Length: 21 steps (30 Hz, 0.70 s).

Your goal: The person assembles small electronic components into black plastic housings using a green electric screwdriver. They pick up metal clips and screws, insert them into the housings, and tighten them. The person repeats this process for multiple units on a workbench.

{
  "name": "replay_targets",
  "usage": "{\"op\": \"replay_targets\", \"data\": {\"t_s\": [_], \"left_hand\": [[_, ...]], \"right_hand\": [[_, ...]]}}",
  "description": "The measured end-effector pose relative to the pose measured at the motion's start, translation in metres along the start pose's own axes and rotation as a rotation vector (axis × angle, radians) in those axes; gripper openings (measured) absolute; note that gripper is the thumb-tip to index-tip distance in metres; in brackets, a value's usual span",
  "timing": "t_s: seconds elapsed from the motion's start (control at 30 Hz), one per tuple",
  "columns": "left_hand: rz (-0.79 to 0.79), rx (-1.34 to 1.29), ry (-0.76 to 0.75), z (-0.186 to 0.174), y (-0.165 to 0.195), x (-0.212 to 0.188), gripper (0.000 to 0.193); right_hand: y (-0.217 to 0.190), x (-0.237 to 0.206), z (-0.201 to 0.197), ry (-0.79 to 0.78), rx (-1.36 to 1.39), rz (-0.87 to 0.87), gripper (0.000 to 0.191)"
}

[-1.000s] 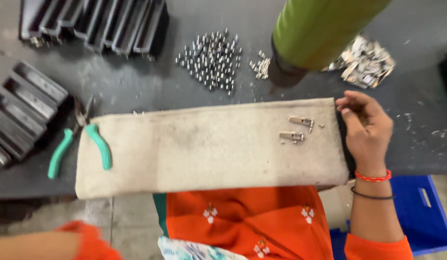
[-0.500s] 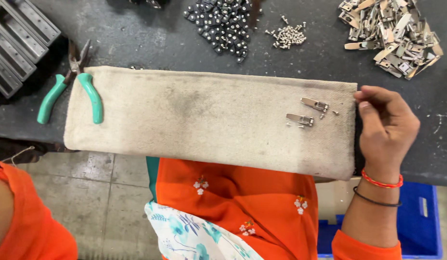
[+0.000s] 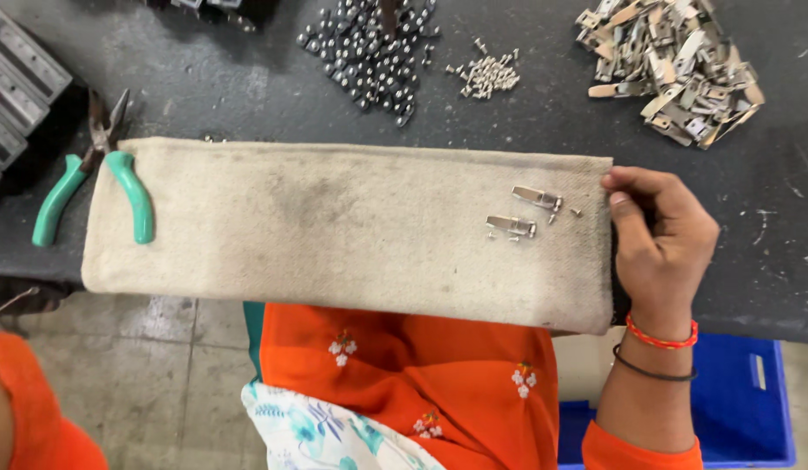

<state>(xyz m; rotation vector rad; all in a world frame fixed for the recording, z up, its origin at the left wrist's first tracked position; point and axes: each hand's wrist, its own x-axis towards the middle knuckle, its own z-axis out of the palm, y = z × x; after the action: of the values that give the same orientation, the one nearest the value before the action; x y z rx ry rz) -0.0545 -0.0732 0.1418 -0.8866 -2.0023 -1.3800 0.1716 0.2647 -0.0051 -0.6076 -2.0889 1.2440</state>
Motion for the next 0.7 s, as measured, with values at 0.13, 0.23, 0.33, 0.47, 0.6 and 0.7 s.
{"op": "replay_targets", "data": {"t_s": [0.13,0.23,0.33,0.47,0.6,0.7], "left_hand": [[-0.007,-0.003,-0.012,0.013,-0.006,0.007,0.016],[-0.003,-0.009,-0.030,0.026,-0.011,0.020,0.016],[-0.001,-0.014,-0.045,0.028,-0.014,0.033,0.016],[0.022,-0.033,-0.025,0.022,-0.010,0.025,0.016],[0.034,-0.029,0.005,0.004,-0.001,0.001,0.016],[0.042,-0.040,0.023,-0.010,0.002,-0.004,0.016]], "right_hand": [[-0.007,0.002,0.004,0.016,-0.030,-0.044,0.016],[-0.012,-0.001,0.003,0.025,-0.109,-0.030,0.017],[-0.015,-0.002,0.003,0.033,-0.135,0.021,0.017],[-0.012,0.002,0.005,0.041,-0.113,-0.037,0.017],[-0.006,0.000,0.006,0.015,-0.053,-0.028,0.013],[-0.003,-0.003,0.001,0.020,-0.077,-0.018,0.012]]}}
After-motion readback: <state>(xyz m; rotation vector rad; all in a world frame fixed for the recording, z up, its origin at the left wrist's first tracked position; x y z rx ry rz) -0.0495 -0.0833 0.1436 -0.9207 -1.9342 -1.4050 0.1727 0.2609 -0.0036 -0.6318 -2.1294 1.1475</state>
